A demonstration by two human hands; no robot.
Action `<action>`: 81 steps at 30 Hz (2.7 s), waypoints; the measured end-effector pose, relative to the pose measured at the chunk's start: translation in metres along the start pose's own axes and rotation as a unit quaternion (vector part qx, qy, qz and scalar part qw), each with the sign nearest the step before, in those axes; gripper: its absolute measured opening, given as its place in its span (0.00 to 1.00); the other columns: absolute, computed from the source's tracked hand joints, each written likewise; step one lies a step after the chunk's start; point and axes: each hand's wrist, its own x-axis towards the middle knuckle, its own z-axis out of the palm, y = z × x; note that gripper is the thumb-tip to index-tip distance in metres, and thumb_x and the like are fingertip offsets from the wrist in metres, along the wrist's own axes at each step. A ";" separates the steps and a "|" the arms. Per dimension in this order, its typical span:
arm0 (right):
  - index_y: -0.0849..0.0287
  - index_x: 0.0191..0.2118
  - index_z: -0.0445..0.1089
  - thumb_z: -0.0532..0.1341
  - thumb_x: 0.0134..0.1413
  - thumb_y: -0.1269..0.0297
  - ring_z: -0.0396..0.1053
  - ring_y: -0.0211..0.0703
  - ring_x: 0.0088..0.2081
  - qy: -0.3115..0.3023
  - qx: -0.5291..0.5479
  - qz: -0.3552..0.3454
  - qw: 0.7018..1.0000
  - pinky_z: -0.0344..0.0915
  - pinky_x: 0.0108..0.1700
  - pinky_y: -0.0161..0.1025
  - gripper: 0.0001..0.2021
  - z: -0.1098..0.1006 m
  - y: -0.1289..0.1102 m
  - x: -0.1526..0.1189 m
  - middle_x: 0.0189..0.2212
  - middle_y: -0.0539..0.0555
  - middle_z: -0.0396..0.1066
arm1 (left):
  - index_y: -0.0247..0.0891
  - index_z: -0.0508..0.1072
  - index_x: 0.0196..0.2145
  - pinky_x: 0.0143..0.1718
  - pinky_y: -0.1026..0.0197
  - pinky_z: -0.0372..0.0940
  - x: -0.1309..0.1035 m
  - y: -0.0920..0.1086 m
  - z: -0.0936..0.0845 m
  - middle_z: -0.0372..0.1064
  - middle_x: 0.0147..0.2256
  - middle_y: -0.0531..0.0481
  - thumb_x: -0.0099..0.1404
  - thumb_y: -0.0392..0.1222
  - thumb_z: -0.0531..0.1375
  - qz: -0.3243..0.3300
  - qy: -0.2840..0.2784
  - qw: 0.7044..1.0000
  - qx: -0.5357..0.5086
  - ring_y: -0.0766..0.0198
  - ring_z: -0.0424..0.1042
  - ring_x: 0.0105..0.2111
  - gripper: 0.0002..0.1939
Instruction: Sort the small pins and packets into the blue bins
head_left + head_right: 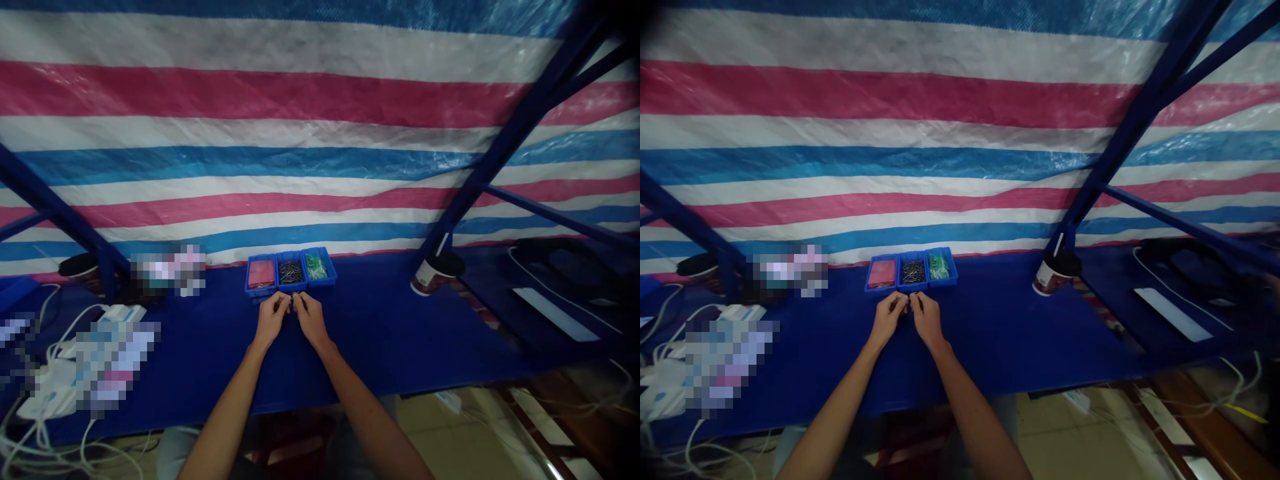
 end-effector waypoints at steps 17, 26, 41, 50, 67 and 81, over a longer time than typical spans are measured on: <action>0.58 0.36 0.68 0.54 0.63 0.59 0.65 0.40 0.29 0.000 0.012 -0.022 1.000 0.59 0.30 0.33 0.10 0.000 0.002 0.001 0.27 0.50 0.68 | 0.37 0.70 0.29 0.30 0.66 0.59 0.000 -0.001 0.000 0.64 0.23 0.55 0.69 0.53 0.56 -0.009 0.004 1.000 -0.006 0.67 0.64 0.24 0.18; 0.58 0.27 0.64 0.51 0.67 0.55 0.62 0.37 0.24 0.006 -0.033 -0.012 0.999 0.57 0.29 0.33 0.18 -0.001 0.002 0.001 0.21 0.47 0.64 | 0.36 0.71 0.30 0.29 0.65 0.59 0.000 -0.004 0.001 0.65 0.22 0.55 0.69 0.53 0.56 -0.010 0.000 1.000 0.000 0.67 0.64 0.24 0.18; 0.57 0.40 0.69 0.55 0.63 0.62 0.67 0.39 0.28 -0.011 0.025 -0.023 0.999 0.62 0.29 0.33 0.08 0.001 0.003 0.001 0.30 0.51 0.71 | 0.37 0.72 0.30 0.29 0.66 0.60 0.001 -0.005 0.001 0.65 0.22 0.55 0.68 0.52 0.56 -0.018 0.016 1.000 -0.011 0.66 0.65 0.24 0.17; 0.58 0.35 0.69 0.54 0.64 0.59 0.65 0.39 0.28 -0.003 0.007 -0.025 1.000 0.60 0.29 0.34 0.10 0.000 -0.001 0.000 0.26 0.49 0.68 | 0.37 0.71 0.29 0.29 0.66 0.59 0.001 -0.004 0.001 0.64 0.22 0.55 0.69 0.52 0.56 -0.013 0.013 1.000 -0.008 0.67 0.64 0.24 0.17; 0.57 0.23 0.60 0.49 0.67 0.49 0.57 0.37 0.23 0.014 -0.024 0.004 1.000 0.53 0.26 0.33 0.23 -0.001 0.000 0.001 0.18 0.46 0.58 | 0.37 0.72 0.29 0.29 0.65 0.60 0.000 -0.003 0.001 0.65 0.22 0.54 0.68 0.55 0.56 -0.017 0.011 1.000 0.005 0.66 0.65 0.23 0.19; 0.59 0.27 0.66 0.52 0.67 0.53 0.60 0.37 0.24 0.047 -0.039 -0.032 0.998 0.55 0.29 0.34 0.20 -0.008 -0.006 0.000 0.22 0.48 0.64 | 0.36 0.73 0.30 0.30 0.65 0.60 -0.001 0.001 0.000 0.66 0.22 0.54 0.67 0.55 0.56 -0.019 0.012 1.000 0.013 0.66 0.65 0.24 0.19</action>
